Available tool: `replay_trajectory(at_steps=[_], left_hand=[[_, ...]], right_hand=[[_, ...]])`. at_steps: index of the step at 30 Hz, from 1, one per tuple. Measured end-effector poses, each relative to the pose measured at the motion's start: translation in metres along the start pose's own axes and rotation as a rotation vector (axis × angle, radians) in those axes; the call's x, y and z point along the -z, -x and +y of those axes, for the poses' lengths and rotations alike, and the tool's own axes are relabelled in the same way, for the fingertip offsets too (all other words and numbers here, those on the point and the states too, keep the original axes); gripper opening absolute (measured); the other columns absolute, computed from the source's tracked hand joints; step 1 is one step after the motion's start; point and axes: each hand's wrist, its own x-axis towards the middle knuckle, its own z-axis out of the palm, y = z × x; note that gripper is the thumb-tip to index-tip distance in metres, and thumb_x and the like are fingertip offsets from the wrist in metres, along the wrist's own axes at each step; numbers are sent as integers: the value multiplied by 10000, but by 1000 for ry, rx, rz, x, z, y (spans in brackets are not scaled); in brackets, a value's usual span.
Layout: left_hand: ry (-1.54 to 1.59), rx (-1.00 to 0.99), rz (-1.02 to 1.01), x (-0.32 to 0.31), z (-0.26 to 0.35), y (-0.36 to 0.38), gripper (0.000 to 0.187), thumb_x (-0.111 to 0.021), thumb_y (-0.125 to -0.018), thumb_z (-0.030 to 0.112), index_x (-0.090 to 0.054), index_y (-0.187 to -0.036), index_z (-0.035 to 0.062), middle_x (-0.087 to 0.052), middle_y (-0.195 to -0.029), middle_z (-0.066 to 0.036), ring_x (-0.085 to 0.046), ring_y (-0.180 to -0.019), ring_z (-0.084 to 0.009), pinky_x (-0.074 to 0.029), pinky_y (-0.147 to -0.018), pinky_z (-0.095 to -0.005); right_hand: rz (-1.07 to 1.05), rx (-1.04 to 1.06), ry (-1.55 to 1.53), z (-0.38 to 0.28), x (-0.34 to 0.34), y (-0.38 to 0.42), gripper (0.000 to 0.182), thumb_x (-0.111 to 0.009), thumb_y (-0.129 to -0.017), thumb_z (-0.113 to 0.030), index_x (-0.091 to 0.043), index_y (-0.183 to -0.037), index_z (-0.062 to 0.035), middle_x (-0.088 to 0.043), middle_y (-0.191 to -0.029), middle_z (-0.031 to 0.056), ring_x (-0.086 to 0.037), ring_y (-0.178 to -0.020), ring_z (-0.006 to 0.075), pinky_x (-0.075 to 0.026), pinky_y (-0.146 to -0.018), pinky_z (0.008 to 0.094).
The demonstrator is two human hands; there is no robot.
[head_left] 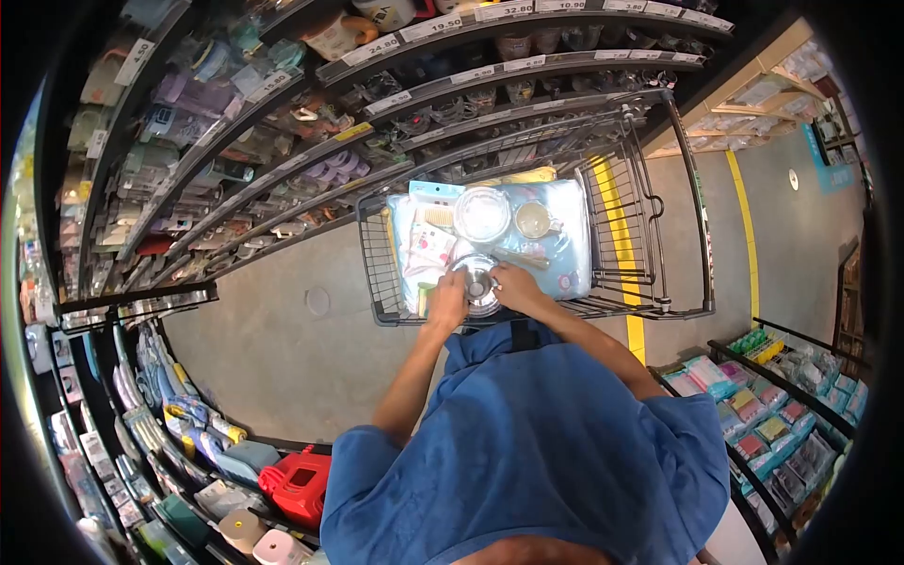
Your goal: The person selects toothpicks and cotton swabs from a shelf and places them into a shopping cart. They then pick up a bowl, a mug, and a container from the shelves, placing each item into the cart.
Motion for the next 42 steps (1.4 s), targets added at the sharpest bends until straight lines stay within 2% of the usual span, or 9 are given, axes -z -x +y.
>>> replay_trajectory(at_steps=[10, 15, 19, 22, 25, 29, 30, 39, 42], left_hand=[[70, 204, 149, 20, 8, 44, 544, -627, -722, -2, -483, -1246, 14, -542, -1145, -214, -494, -1095, -406, -419, -936, -440], [434, 61, 280, 92, 72, 24, 231, -596, -752, -11, -642, -978, -28, -639, -903, -172, -610, -881, -335, -478, -799, -387], [729, -648, 253, 191, 168, 29, 171, -575, -820, 89, -673, -856, -46, -660, -849, -149, -614, -775, -274, -487, -703, -350], [986, -1278, 321, 242, 230, 31, 510, -399, -989, 358, -653, -715, 12, -662, -748, -126, -589, -635, -271, -485, -579, -348], [1156, -1228, 416, 285, 292, 65, 518, -383, -996, 362, -634, -678, 41, -659, -734, -96, -586, -602, -241, -468, -538, -310], [1210, -401, 10, 332, 339, 106, 152, -719, -729, 337, -690, -772, 194, -587, -819, -23, -550, -834, -226, -443, -623, -422], [1213, -399, 6, 329, 339, 105, 152, -719, -729, 337, -690, -772, 194, -587, -819, -23, -550, -834, -226, -443, -623, -422], [1659, -1379, 372, 288, 278, 79, 106, -706, -671, 116, -627, -693, 48, -462, -687, -80, -482, -896, -207, -534, -568, -319], [1488, -1404, 227, 300, 267, 77, 222, -756, -556, 36, -665, -758, 26, -483, -677, -95, -469, -956, -218, -571, -588, -309]], right_hand=[[39, -77, 23, 57, 31, 54, 447, -685, -719, -152, -588, -1124, 9, -589, -1100, 216, -590, -960, 357, -484, -837, 412], [56, -215, 30, 88, 57, 90, 395, -688, -724, -165, -616, -1082, -16, -636, -984, 173, -608, -924, 337, -489, -798, 397], [61, -230, 105, 104, 62, 104, 298, -606, -780, -220, -626, -1022, -47, -637, -980, 153, -596, -946, 333, -477, -815, 422], [94, -189, 73, 103, 68, 104, 276, -601, -786, -219, -633, -1001, -49, -646, -930, 158, -610, -898, 339, -482, -782, 432], [160, -238, 35, 98, 72, 101, 262, -613, -782, -221, -640, -978, -49, -651, -886, 163, -621, -842, 342, -487, -747, 436], [187, -244, -72, 95, 78, 108, 257, -621, -783, -224, -643, -974, -54, -654, -895, 157, -622, -819, 339, -487, -719, 432], [186, -248, -73, 98, 76, 111, 257, -621, -783, -224, -643, -974, -54, -654, -895, 157, -622, -819, 339, -487, -719, 432], [168, -253, 94, 102, 61, 124, 209, -612, -802, -223, -662, -944, -76, -658, -841, 124, -632, -782, 317, -496, -681, 415], [126, -274, 120, 98, 65, 124, 210, -600, -808, -235, -660, -931, -75, -652, -840, 122, -628, -791, 320, -494, -683, 426]])
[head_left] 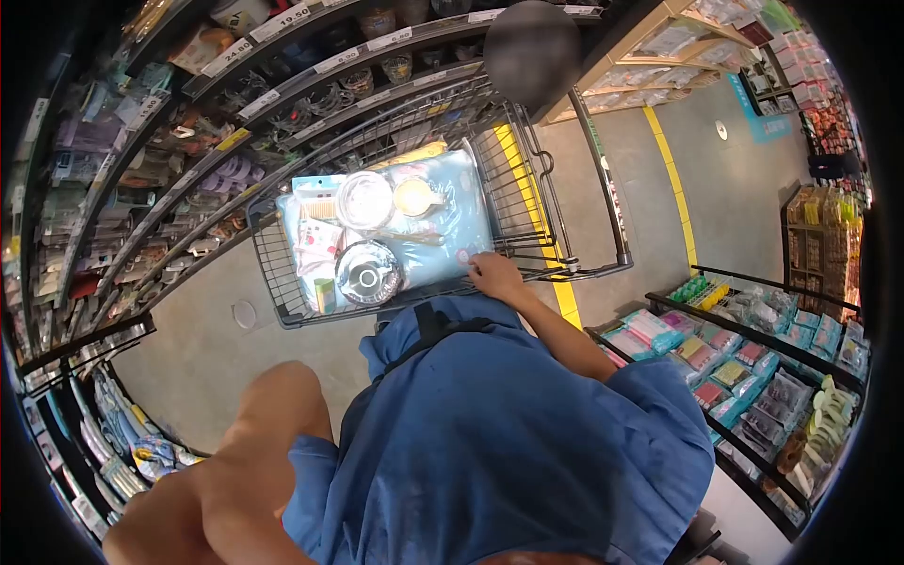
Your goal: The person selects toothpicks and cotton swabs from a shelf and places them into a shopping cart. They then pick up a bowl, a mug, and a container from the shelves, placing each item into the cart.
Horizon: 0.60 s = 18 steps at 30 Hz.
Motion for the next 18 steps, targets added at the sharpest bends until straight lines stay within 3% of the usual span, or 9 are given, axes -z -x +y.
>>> replay_trajectory(at_steps=[1, 5, 11, 12, 14, 18], left_hand=[[72, 75, -40, -1, -5, -2, 200, -766, -625, 96, -667, -796, 66, -507, -679, -79, -473, -953, -189, -519, -635, -290], [-9, 150, -5, -18, -24, -8, 176, -761, -636, 167, -670, -782, 126, -514, -729, -40, -481, -929, -192, -489, -639, -320], [-14, 293, -7, -37, -57, -31, 135, -749, -658, 309, -678, -754, 246, -527, -830, 38, -498, -882, -197, -430, -646, -379], [11, 297, -18, -39, -49, -31, 135, -749, -658, 309, -678, -754, 246, -527, -830, 38, -498, -882, -197, -430, -646, -379], [-300, 826, 69, -44, -22, -29, 149, -730, -716, 272, -658, -752, 147, -552, -839, 14, -518, -803, -147, -445, -634, -314], [-302, 874, 127, -43, -45, -41, 150, -721, -730, 263, -654, -779, 137, -557, -843, 8, -527, -801, -144, -451, -646, -305]], right_hand=[[1, 8, -8, -4, 3, -1, 209, -594, -811, -238, -659, -923, -74, -648, -836, 124, -627, -798, 322, -493, -686, 434], [-94, -55, 9, -12, 10, -5, 204, -593, -808, -235, -659, -913, -73, -641, -822, 125, -623, -808, 327, -491, -698, 442], [-28, -44, -30, -2, 3, -1, 215, -596, -795, -247, -660, -915, -81, -647, -851, 125, -621, -812, 331, -494, -703, 444], [-20, -42, -31, -4, 3, 0, 218, -569, -817, -250, -653, -920, -76, -643, -883, 152, -618, -840, 345, -492, -726, 458], [-7, -48, -31, -6, 6, 2, 226, -542, -840, -253, -645, -925, -72, -639, -914, 179, -615, -867, 359, -490, -750, 473], [-26, -163, 1, -16, 7, -3, 215, -586, -795, -250, -658, -915, -87, -649, -875, 135, -620, -827, 339, -494, -715, 451]])
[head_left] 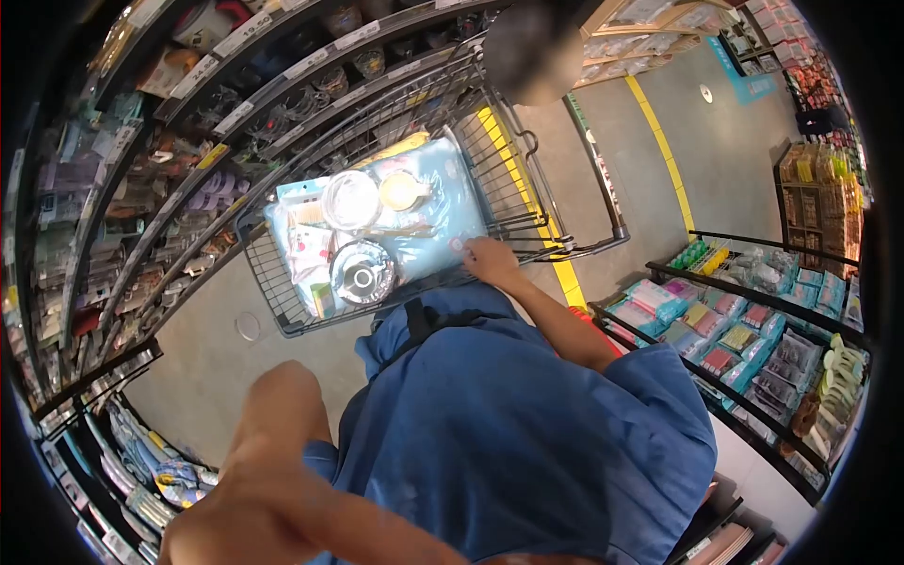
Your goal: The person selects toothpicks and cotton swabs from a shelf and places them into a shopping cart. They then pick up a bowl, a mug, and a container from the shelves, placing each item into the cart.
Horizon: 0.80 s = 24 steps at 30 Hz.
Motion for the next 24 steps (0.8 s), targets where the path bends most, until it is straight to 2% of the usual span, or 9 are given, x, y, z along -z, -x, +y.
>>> replay_trajectory(at_steps=[10, 16, 23, 24], left_hand=[[110, 126, 67, 19, 28, 24, 160, -691, -779, 232, -640, -865, 107, -575, -855, -15, -557, -794, -135, -472, -687, -278], [160, 196, 175, 18, 30, 17, 171, -672, -808, 214, -632, -917, 88, -586, -863, -28, -575, -789, -129, -484, -712, -261], [219, 280, 224, 25, 55, 51, 188, -651, -842, 192, -622, -978, 67, -599, -871, -43, -596, -784, -122, -499, -741, -242], [219, 281, 232, 32, 62, 75, 188, -651, -842, 192, -622, -978, 67, -599, -871, -43, -596, -784, -122, -499, -741, -242]], right_hand=[[-3, -201, 30, -11, 5, 1, 242, -565, -812, -263, -680, -944, -96, -668, -901, 158, -637, -863, 357, -506, -776, 451], [-5, -175, 109, -5, -2, -2, 247, -575, -802, -265, -686, -946, -97, -669, -923, 171, -638, -883, 364, -510, -782, 455], [4, -197, 146, -15, 5, 4, 246, -573, -815, -268, -684, -960, -104, -670, -924, 178, -638, -880, 371, -510, -779, 454], [6, -196, 151, -13, 3, 2, 244, -575, -816, -269, -684, -963, -107, -670, -918, 178, -638, -877, 370, -511, -778, 453]])
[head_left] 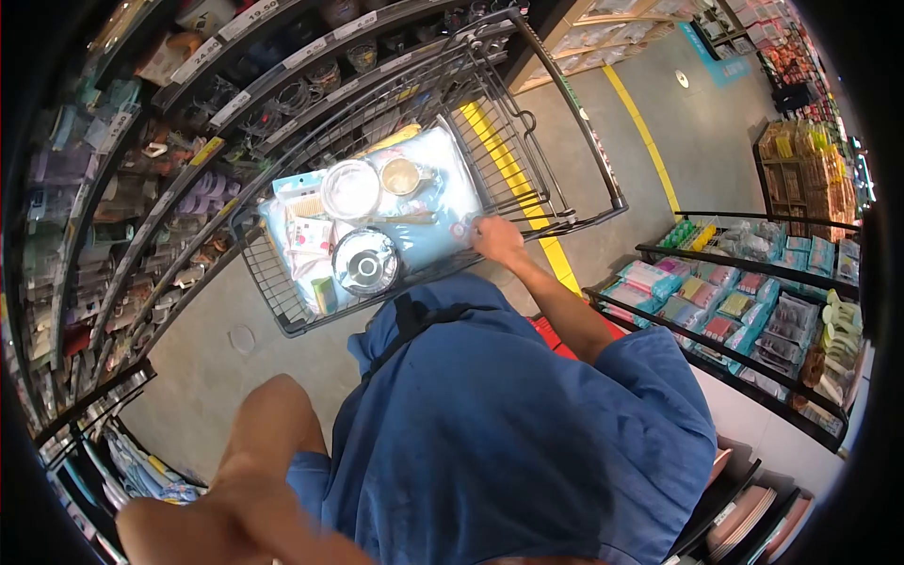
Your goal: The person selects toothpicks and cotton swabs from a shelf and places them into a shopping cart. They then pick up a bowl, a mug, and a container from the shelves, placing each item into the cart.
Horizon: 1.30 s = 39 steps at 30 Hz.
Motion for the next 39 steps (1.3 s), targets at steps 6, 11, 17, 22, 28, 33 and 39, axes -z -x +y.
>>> replay_trajectory(at_steps=[6, 11, 17, 22, 28, 33, 39], left_hand=[[91, -188, -48, 6, -17, -17, 183, -671, -815, 191, -629, -950, 75, -586, -842, -46, -574, -811, -127, -486, -737, -247], [169, -347, -108, 18, -26, -18, 180, -688, -793, 189, -634, -927, 81, -575, -817, -48, -555, -834, -130, -475, -735, -251], [255, -544, -131, 39, -36, -14, 179, -709, -766, 187, -641, -898, 88, -562, -788, -50, -533, -861, -135, -462, -731, -256], [344, -688, -204, 55, -45, -4, 178, -726, -744, 185, -646, -875, 95, -551, -764, -52, -515, -884, -138, -451, -728, -261], [420, -891, -218, 53, -66, -18, 179, -746, -717, 183, -653, -847, 102, -538, -734, -54, -493, -911, -143, -438, -725, -266], [505, -1040, -274, 75, -73, -15, 182, -763, -695, 182, -658, -823, 108, -528, -710, -56, -474, -933, -146, -427, -722, -270], [137, -931, 113, 158, -108, -13, 230, -701, -761, 269, -567, -842, 101, -562, -771, -63, -478, -884, -204, -337, -771, -294]], right_hand=[[37, 3, 0, 3, -7, -3, 239, -582, -818, -270, -685, -958, -105, -674, -903, 171, -641, -866, 365, -514, -774, 444], [31, -21, 2, 0, -5, -1, 237, -581, -816, -261, -684, -952, -98, -678, -898, 156, -642, -864, 355, -513, -771, 437], [-3, -8, -28, 1, -5, -3, 300, -558, -827, -290, -664, -1002, -71, -652, -975, 214, -634, -905, 389, -515, -797, 465], [53, -26, 8, 1, -8, -3, 240, -576, -810, -255, -690, -946, -94, -680, -905, 152, -641, -866, 350, -510, -775, 436], [63, -10, -19, -3, -4, 0, 240, -577, -812, -253, -689, -938, -83, -681, -900, 155, -643, -862, 354, -511, -773, 433], [60, -24, -13, 0, -5, -2, 241, -578, -812, -255, -686, -940, -81, -677, -907, 161, -642, -866, 356, -510, -777, 432], [25, -67, 0, 3, -11, -7, 250, -583, -805, -256, -679, -955, -82, -672, -920, 170, -639, -875, 362, -510, -778, 438]])
